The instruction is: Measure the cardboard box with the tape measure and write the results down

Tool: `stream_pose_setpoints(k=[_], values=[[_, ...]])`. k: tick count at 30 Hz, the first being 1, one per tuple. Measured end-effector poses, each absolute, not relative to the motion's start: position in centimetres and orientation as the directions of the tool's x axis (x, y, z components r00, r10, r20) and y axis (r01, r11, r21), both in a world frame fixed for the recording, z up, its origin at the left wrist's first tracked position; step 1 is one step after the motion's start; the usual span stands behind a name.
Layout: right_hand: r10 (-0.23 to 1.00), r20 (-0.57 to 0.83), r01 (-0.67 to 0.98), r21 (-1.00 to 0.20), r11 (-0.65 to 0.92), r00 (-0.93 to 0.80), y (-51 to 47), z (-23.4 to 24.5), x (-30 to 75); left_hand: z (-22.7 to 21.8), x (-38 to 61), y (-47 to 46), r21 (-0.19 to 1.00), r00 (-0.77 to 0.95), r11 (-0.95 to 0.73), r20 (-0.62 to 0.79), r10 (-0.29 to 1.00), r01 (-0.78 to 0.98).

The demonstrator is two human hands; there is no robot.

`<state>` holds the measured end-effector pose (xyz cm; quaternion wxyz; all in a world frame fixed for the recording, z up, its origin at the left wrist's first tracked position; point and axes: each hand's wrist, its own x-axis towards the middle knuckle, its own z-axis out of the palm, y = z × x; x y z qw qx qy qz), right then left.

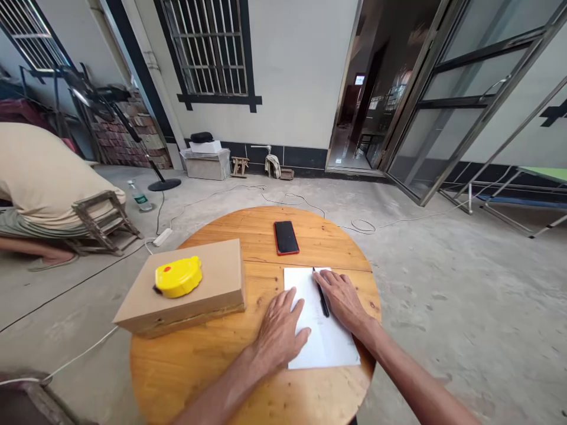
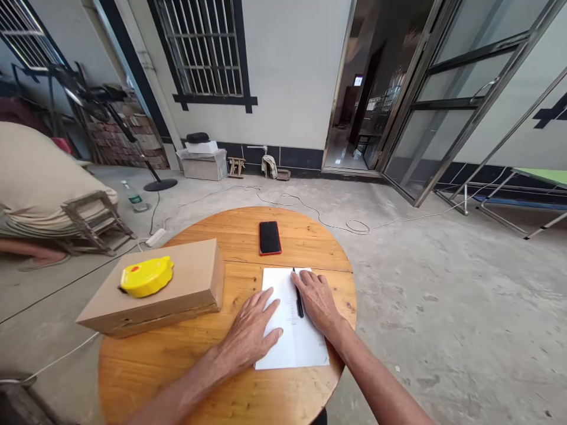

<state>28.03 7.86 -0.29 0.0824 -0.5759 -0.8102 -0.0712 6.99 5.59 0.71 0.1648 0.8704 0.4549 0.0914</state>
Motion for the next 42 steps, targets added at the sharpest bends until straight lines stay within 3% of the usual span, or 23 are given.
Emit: stream_pose_setpoints(k=[9,23,33,42], values=[[0.945,0.246,0.972,-0.047,0.232,-0.213,6.1,-0.4,28.3,0.6,4.8,0.5,0.526,0.481,-0.425,0.034,0.876,0.736],[0.932,0.229,0.946,-0.098,0.308,-0.28,4.2,0.0,24.8,-2.0,4.8,-0.7,0.51,0.417,-0.435,0.156,0.895,0.742],[0.958,0.221,0.966,-0.144,0.216,-0.181,5.7,0.1,25.1,-2.4,4.8,-0.8,0.529,0.409,-0.43,0.163,0.898,0.732],[0.987,0.163,0.976,-0.216,0.035,0.001,15.4,4.2,21.8,-2.6,4.7,-0.6,0.583,0.418,-0.4,0.11,0.902,0.707]])
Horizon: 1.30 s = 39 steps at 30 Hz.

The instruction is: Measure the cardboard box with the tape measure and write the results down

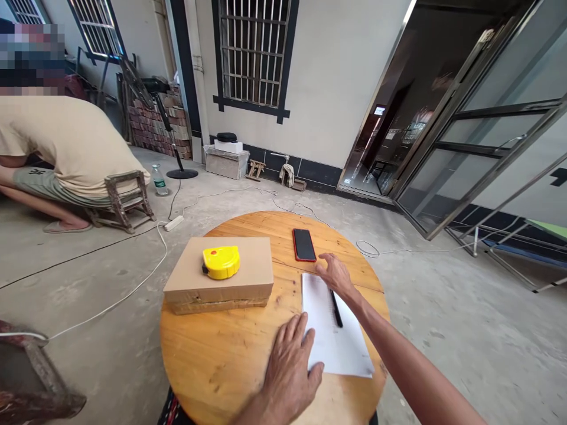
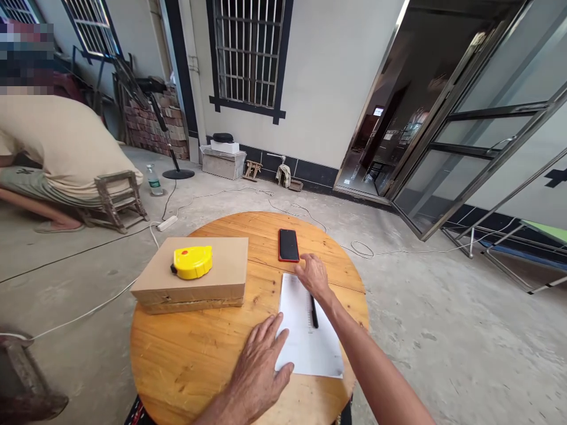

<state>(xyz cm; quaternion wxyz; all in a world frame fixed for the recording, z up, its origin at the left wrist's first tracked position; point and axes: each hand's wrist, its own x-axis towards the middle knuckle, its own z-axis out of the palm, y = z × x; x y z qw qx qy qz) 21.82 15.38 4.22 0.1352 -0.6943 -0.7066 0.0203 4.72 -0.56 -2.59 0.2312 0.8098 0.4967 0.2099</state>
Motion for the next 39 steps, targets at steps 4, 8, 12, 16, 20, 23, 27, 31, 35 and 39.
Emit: stream_pose_setpoints(k=[4,8,12,16,20,23,27,31,35,39], values=[[0.991,0.069,0.972,-0.217,-0.094,0.111,19.8,4.0,18.7,-2.4,4.6,-0.4,0.616,0.436,-0.384,0.073,0.897,0.688],[0.978,0.023,0.964,-0.179,-0.198,0.205,22.4,2.8,16.0,-2.3,4.7,-0.1,0.637,0.432,-0.363,0.053,0.9,0.68],[0.971,-0.012,0.96,-0.147,-0.239,0.24,23.7,2.9,15.4,-2.4,4.7,-0.1,0.655,0.416,-0.353,0.064,0.907,0.668],[0.973,-0.11,0.962,-0.16,-0.221,0.205,23.6,4.9,17.2,-2.3,4.6,-0.2,0.667,0.418,-0.352,0.067,0.906,0.657],[0.972,-0.18,0.966,-0.183,-0.181,0.148,21.5,6.7,19.2,-2.3,4.7,-0.2,0.662,0.41,-0.349,0.069,0.91,0.664],[0.975,-0.18,0.971,-0.178,-0.161,0.129,19.5,6.5,19.3,-2.3,4.9,-0.2,0.65,0.39,-0.353,0.094,0.916,0.673],[0.983,-0.128,0.978,-0.145,-0.149,0.131,17.9,5.3,18.2,-2.2,4.9,-0.3,0.637,0.385,-0.365,0.114,0.916,0.679],[0.989,-0.068,0.985,-0.105,-0.135,0.129,17.9,4.5,16.9,-2.0,4.8,-0.3,0.635,0.392,-0.363,0.101,0.914,0.682],[0.992,-0.045,0.99,-0.065,-0.123,0.121,18.1,3.9,16.3,-1.7,4.6,-0.3,0.653,0.402,-0.361,0.093,0.911,0.666],[0.995,-0.029,0.994,-0.059,-0.093,0.092,18.0,3.7,16.3,-1.4,4.4,-0.3,0.668,0.399,-0.362,0.105,0.911,0.651]])
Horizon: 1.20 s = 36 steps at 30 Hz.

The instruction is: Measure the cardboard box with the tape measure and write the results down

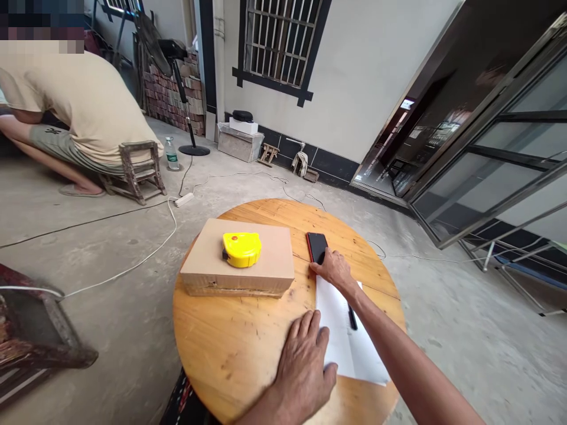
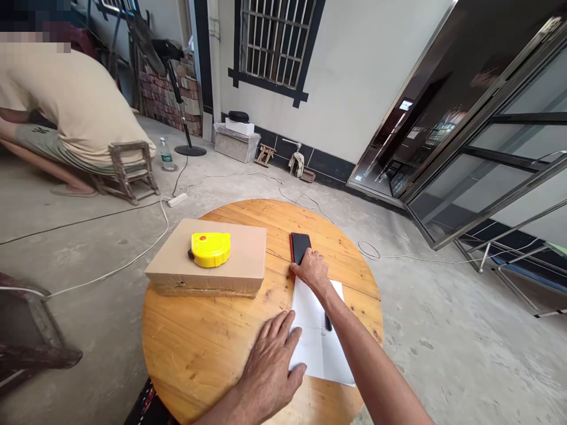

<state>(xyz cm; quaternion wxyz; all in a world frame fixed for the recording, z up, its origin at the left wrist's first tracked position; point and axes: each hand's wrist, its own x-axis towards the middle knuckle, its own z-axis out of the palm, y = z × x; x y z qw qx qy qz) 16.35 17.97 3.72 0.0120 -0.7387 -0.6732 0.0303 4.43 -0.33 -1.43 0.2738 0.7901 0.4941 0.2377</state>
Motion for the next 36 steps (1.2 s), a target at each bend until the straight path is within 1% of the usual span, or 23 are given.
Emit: stream_pose_setpoints(k=[4,8,10,13,16,19,22,25,27,29,30,33,34,35,36], values=[[0.997,-0.001,0.991,-0.115,-0.074,0.074,17.4,5.2,17.6,-1.2,4.2,-0.4,0.672,0.396,-0.373,0.127,0.909,0.64],[0.998,0.026,0.971,-0.231,-0.056,0.063,14.6,7.4,20.9,-0.9,4.1,-0.6,0.69,0.381,-0.385,0.168,0.909,0.613],[0.997,0.031,0.957,-0.282,-0.062,0.074,12.1,7.8,23.2,-0.6,4.0,-0.7,0.697,0.375,-0.379,0.167,0.912,0.609],[0.995,0.013,0.938,-0.334,-0.092,0.102,7.7,7.0,26.6,-0.3,3.7,-1.1,0.704,0.367,-0.351,0.137,0.92,0.618],[0.99,-0.022,0.922,-0.364,-0.135,0.136,3.6,4.6,29.2,-0.6,3.5,-1.8,0.694,0.362,-0.337,0.117,0.925,0.636],[0.994,-0.006,0.929,-0.357,-0.101,0.106,1.0,1.8,30.2,-1.6,3.8,-2.4,0.665,0.352,-0.332,0.11,0.929,0.669],[0.996,0.062,0.955,-0.292,-0.045,0.066,0.1,-0.1,30.2,-2.3,4.6,-2.9,0.628,0.341,-0.323,0.097,0.935,0.708],[0.991,0.119,0.965,-0.262,-0.025,0.058,0.1,-0.5,30.1,-2.2,5.4,-3.3,0.609,0.342,-0.332,0.104,0.934,0.72],[0.982,0.178,0.96,-0.279,-0.006,0.057,0.3,-0.3,30.2,-2.2,5.4,-3.7,0.611,0.34,-0.341,0.124,0.932,0.714],[0.965,0.256,0.945,-0.326,0.03,0.057,0.5,0.2,30.1,-2.5,4.5,-4.2,0.61,0.319,-0.356,0.173,0.932,0.708],[0.956,0.288,0.932,-0.36,0.053,0.056,0.7,0.5,29.8,-2.6,3.7,-4.5,0.601,0.301,-0.375,0.225,0.927,0.706],[0.947,0.319,0.876,-0.467,0.122,0.038,1.4,1.9,27.9,-3.0,-0.6,-5.0,0.522,0.203,-0.451,0.463,0.863,0.724],[0.948,0.318,0.856,-0.497,0.144,0.026,1.6,2.4,26.8,-2.9,-2.5,-5.0,0.502,0.142,-0.447,0.534,0.834,0.74],[0.948,0.319,0.838,-0.519,0.167,0.009,1.9,3.0,25.6,-2.6,-4.5,-4.8,0.508,0.044,-0.406,0.583,0.812,0.76],[0.945,0.327,0.822,-0.534,0.197,-0.014,2.3,3.7,24.2,-2.2,-6.6,-4.5,0.546,-0.063,-0.335,0.585,0.809,0.768]])
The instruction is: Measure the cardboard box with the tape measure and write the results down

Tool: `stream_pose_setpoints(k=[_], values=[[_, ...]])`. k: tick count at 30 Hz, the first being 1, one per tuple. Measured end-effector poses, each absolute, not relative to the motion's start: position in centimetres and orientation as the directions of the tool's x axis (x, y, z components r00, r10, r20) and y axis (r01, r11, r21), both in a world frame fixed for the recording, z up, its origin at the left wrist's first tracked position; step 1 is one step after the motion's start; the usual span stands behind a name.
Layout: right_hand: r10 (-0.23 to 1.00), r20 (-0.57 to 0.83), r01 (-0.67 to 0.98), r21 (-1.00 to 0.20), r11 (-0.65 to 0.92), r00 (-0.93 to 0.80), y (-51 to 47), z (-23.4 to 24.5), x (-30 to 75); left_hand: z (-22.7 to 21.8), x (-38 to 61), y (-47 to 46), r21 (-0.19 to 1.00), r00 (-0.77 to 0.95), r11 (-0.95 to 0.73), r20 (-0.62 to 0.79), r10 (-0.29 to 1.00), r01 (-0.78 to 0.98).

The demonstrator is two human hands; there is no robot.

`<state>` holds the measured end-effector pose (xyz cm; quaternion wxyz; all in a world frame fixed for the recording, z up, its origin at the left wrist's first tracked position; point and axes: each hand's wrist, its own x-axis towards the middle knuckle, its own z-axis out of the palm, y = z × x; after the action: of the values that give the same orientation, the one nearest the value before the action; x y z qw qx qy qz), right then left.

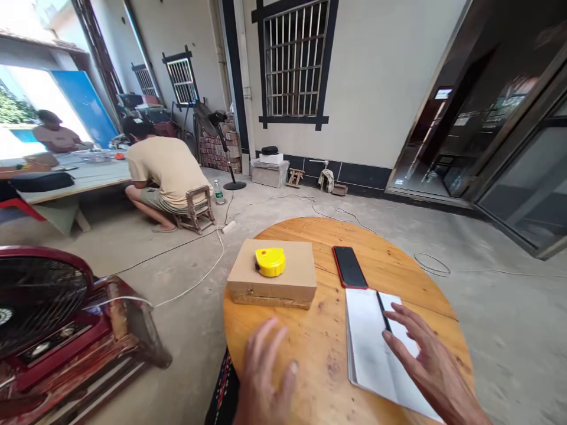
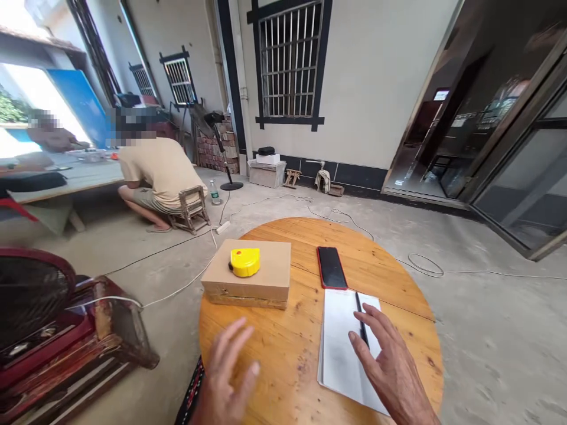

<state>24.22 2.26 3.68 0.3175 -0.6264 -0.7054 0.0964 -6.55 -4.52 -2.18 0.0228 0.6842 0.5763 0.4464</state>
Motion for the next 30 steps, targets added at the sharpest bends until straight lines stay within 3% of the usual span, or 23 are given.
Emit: stream_pose_setpoints(k=[3,6,11,13,16,18,20,23,27,30], values=[[0.916,0.376,0.782,-0.526,0.335,-0.139,3.9,5.9,19.3,-0.3,-11.9,-2.7,0.745,-0.406,-0.125,0.487,0.774,0.655],[0.85,0.436,0.74,-0.459,0.492,-0.295,6.4,8.3,13.2,1.1,-15.3,0.0,0.937,-0.571,-0.031,0.238,0.786,0.348],[0.817,0.287,0.77,-0.284,0.571,-0.5,10.6,11.2,3.3,1.8,-17.2,4.8,0.984,-0.521,-0.042,0.128,0.844,0.173],[0.822,0.235,0.773,-0.283,0.568,-0.519,11.7,11.4,1.2,2.1,-17.2,6.3,0.988,-0.467,-0.067,0.126,0.875,0.141],[0.852,0.25,0.688,-0.507,0.52,-0.459,11.9,10.8,1.4,2.8,-16.8,7.2,0.987,-0.376,-0.119,0.151,0.914,0.106],[0.892,0.305,0.489,-0.753,0.441,-0.335,11.0,10.2,3.4,3.1,-16.4,6.6,0.985,-0.337,-0.149,0.169,0.926,0.085],[0.936,0.347,0.213,-0.911,0.352,-0.062,9.3,9.7,6.0,2.9,-16.0,5.0,0.984,-0.334,-0.163,0.177,0.926,0.071],[0.948,0.234,-0.13,-0.955,0.265,0.214,6.2,8.9,9.4,0.9,-15.0,1.3,0.979,-0.408,-0.163,0.199,0.891,0.12],[0.974,0.012,-0.371,-0.924,0.098,0.227,2.4,7.5,11.5,-3.3,-13.5,-3.5,0.979,-0.504,-0.03,0.13,0.854,0.202],[0.966,-0.058,-0.455,-0.888,0.065,0.25,0.7,6.6,11.9,-5.2,-12.6,-4.9,0.966,-0.549,0.06,0.092,0.831,0.252]])
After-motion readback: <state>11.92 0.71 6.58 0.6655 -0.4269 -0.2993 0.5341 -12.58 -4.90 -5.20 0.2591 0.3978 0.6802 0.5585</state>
